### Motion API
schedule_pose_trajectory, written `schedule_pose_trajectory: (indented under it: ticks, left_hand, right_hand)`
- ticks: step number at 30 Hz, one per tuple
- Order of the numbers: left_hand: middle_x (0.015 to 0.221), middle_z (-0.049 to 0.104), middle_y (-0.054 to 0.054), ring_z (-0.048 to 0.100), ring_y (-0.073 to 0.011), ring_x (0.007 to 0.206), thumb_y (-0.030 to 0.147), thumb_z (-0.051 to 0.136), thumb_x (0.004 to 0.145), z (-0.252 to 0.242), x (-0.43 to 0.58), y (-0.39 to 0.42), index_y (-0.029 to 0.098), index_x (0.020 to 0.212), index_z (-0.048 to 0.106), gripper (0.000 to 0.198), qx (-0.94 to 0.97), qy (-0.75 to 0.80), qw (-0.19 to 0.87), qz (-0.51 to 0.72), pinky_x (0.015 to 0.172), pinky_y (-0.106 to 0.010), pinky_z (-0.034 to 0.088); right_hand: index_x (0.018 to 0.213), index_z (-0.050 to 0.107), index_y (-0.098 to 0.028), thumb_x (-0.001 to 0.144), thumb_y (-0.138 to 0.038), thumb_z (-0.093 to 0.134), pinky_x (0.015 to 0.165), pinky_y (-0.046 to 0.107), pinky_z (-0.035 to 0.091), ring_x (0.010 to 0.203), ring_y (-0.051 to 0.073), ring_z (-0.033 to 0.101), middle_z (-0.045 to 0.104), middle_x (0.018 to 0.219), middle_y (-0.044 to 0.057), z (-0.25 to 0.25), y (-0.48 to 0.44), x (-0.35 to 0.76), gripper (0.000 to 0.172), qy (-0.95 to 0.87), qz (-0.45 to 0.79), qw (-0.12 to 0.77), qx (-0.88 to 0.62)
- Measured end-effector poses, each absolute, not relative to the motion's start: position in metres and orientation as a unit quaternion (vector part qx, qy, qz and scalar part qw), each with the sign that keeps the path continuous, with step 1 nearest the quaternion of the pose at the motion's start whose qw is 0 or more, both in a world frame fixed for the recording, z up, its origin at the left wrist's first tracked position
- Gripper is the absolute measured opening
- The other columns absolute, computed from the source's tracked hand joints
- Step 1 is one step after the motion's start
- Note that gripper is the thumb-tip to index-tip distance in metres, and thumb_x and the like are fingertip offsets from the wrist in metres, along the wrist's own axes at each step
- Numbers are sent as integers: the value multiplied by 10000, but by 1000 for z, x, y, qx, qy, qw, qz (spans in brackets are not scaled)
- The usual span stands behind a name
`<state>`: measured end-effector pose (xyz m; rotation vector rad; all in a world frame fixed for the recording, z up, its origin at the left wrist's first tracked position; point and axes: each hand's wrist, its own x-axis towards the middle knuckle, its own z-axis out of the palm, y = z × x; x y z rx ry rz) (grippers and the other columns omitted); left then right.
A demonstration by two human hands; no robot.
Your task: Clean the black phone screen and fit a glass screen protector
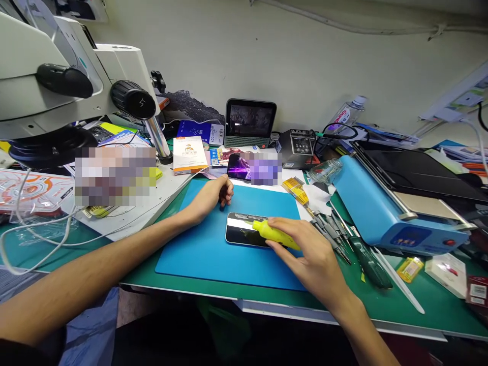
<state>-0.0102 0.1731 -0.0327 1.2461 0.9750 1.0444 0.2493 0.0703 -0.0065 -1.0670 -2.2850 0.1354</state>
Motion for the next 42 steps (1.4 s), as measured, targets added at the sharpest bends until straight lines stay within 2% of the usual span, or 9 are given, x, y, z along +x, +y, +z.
schedule_pose_trajectory:
  ticks: [12,19,33,42]
  left_hand:
    - [623,538,1,558,-130,557,421,370,1038,-33,-11,172,202,701,487,418,540,423,579,441,519,-233,412]
    - [629,534,6,558,-124,556,406,354,1044,-32,-11,171,201,703,486,419,543,426,578,436,530,-233,411]
    - [631,529,4,553,-130,565,417,384,1024,-29,-9,169,201,699,493,405,542,434,571,438,536,-238,408]
    - [626,530,3,549,-134,567,462,423,1011,-28,-9,168,204,701,487,408,542,433,571,438,533,-239,410]
  right_hand:
    - [1289,663,-221,987,-226,700,938,424,549,1136,239,700,749,1283,77,-8,70,244,304,-883,25,281,-375]
    - [1319,670,-236,994,-189,684,910,414,550,1129,237,706,761,1282,57,1,67,251,329,-888,6,262,-376]
    - [1353,656,-219,1005,-194,655,1009,420,577,1180,246,694,739,1308,86,11,67,260,348,-893,18,251,-373]
    - [1301,688,-218,1031,-231,615,943,437,604,1102,267,722,754,1272,94,20,75,243,281,-908,7,225,-352]
